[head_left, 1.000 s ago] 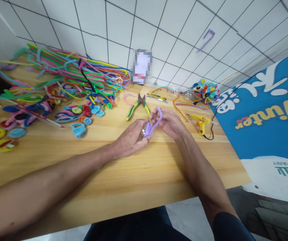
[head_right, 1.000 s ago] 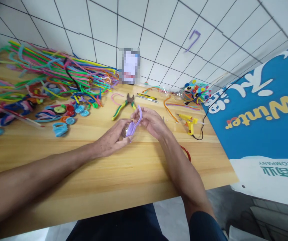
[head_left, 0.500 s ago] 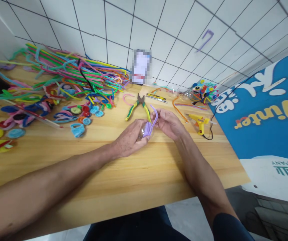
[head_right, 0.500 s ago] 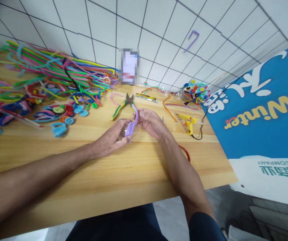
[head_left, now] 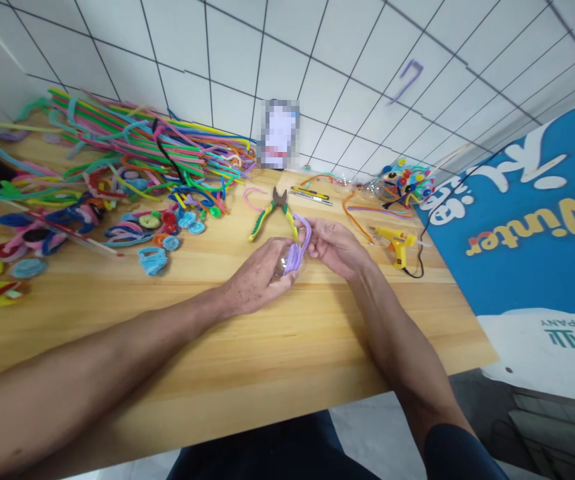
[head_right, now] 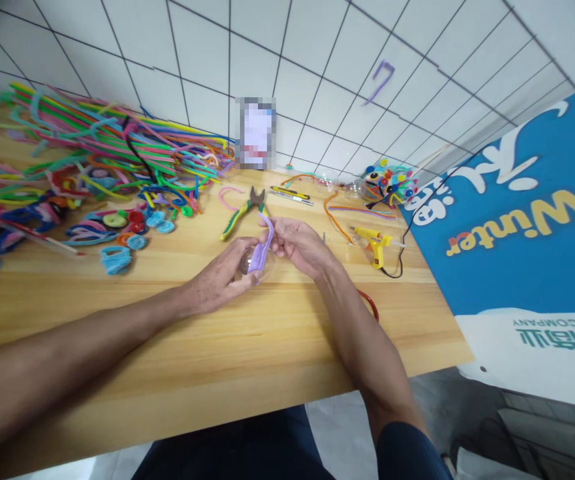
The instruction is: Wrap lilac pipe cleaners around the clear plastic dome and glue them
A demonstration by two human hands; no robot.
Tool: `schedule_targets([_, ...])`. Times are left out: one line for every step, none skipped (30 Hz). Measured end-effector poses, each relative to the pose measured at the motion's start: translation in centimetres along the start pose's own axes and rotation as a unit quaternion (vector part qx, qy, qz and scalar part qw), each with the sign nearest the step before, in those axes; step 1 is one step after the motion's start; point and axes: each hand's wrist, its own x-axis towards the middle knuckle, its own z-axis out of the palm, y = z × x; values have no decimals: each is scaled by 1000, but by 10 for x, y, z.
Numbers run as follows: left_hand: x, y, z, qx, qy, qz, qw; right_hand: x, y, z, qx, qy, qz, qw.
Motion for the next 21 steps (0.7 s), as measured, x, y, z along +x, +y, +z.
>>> schedule_targets([0, 0, 0, 1, 0, 2, 1000, 0, 0, -1, 0, -4, 4, 1000])
schedule_targets([0, 0, 0, 2, 0, 4, 1000, 0, 0, -2, 1, -6, 6, 1000])
schedule_targets([0, 0, 0, 2, 0, 5, 1000, 0, 0, -2, 3, -6, 6, 1000])
schedule_targets([0, 0, 0, 3, 1, 7, 1000, 1, 0, -2, 7, -3, 6, 1000])
schedule_targets([0, 0, 0, 4, 2, 8, 1000, 1, 1, -2, 11, 1, 7, 1000])
schedule_targets([0, -1, 0, 3, 3, 9, 1000, 1, 1, -1, 16, 7, 7, 1000])
schedule_targets([0, -1, 1, 2, 4, 9, 1000, 2, 1, -1, 21, 12, 6, 1000])
schedule_targets([0, -1, 1, 0, 6, 10, 1000, 2, 2, 0, 25, 18, 4, 1000])
schedule_targets([0, -1, 1, -3, 8, 10, 1000, 3, 2, 1, 28, 23, -1, 999])
schedule_targets([0, -1, 2, -6, 9, 9, 1000, 3, 3, 1, 28, 27, -8, 999])
schedule_targets([0, -1, 2, -8, 10, 8, 1000, 4, 3, 2, 25, 31, -15, 999])
schedule_targets([0, -2, 2, -11, 11, 7, 1000, 4, 4, 2, 18, 38, -22, 999])
schedule_targets([0, -2, 3, -13, 12, 6, 1000, 4, 4, 3, 10, 47, -28, 998])
schedule_targets([0, -2, 3, -14, 13, 5, 1000, 5, 5, 4, 0, 58, -34, 998])
schedule_targets([0, -1, 2, -15, 13, 5, 1000, 5, 5, 5, -12, 69, -39, 997])
schedule_targets([1, -1, 2, -15, 13, 5, 1000, 5, 5, 6, -24, 81, -45, 995])
schedule_targets([1, -1, 2, -15, 13, 7, 1000, 4, 5, 7, -38, 91, -52, 994])
schedule_targets([1, -1, 1, -15, 13, 8, 1000, 4, 5, 9, -51, 100, -59, 992])
schedule_targets([1, 0, 1, -15, 13, 11, 1000, 4, 5, 10, -64, 106, -67, 990])
schedule_targets([1, 0, 0, -14, 12, 13, 1000, 4, 5, 12, -75, 111, -76, 988])
schedule_targets([1, 0, 0, -14, 10, 15, 1000, 3, 5, 14, -85, 115, -85, 986])
